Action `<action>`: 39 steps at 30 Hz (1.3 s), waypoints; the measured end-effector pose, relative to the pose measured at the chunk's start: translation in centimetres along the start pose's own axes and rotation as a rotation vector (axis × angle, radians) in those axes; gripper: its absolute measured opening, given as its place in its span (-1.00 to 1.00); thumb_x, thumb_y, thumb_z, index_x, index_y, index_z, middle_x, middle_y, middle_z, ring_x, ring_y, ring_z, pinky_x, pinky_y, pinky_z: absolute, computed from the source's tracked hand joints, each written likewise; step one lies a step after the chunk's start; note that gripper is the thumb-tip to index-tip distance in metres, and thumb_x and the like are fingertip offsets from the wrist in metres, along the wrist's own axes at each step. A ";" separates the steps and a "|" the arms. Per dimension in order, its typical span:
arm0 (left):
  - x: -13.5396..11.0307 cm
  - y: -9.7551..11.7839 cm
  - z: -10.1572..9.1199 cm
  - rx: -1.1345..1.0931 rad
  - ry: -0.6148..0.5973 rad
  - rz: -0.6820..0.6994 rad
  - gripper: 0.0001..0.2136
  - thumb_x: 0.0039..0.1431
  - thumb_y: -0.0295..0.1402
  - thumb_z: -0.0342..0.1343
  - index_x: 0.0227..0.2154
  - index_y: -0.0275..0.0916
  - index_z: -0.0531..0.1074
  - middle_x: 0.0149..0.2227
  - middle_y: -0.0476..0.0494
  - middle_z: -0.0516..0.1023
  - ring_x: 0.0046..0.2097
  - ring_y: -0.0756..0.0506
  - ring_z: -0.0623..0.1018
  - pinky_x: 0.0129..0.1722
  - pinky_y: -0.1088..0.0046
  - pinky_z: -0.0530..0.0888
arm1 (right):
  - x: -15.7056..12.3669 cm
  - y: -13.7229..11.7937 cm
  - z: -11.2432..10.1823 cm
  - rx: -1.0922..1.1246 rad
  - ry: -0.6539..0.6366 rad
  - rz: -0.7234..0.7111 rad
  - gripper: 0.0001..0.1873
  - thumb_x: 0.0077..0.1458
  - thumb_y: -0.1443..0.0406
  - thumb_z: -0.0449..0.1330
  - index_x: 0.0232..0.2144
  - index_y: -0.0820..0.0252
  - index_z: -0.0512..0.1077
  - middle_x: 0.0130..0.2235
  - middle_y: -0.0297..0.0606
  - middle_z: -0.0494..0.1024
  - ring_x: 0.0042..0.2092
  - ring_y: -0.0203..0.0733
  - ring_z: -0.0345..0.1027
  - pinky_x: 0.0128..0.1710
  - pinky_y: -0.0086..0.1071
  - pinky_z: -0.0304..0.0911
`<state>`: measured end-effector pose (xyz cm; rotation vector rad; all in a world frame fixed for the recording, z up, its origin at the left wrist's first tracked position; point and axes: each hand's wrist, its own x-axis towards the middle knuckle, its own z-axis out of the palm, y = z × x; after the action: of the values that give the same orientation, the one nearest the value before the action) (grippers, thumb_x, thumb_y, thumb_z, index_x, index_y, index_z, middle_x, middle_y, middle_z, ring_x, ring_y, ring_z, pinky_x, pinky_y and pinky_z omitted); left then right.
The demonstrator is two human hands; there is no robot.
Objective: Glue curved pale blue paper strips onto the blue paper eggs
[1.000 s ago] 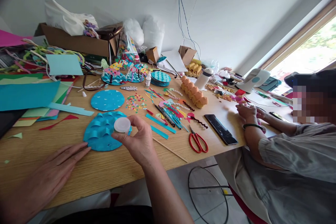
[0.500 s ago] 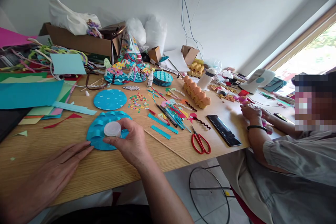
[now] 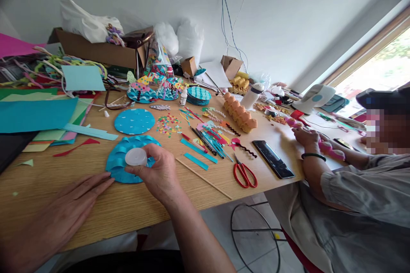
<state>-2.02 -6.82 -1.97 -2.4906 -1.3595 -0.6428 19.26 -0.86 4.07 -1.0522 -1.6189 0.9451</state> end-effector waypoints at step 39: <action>-0.9 0.0 1.2 -0.009 -0.066 -0.042 -0.58 0.17 -0.50 -0.23 0.06 -0.19 0.30 0.05 -0.10 0.43 0.05 -0.11 0.41 0.01 0.31 0.39 | -0.1 0.5 2.5 0.195 -0.072 0.067 -0.75 -0.23 0.24 0.36 -0.45 0.12 0.39 -0.44 -0.41 0.44 -0.36 -0.25 0.28 -0.31 -0.40 0.20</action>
<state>-2.09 -6.98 -3.47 -2.5179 -1.4386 -0.5813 17.00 -1.06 3.00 -0.9520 -1.5222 1.1726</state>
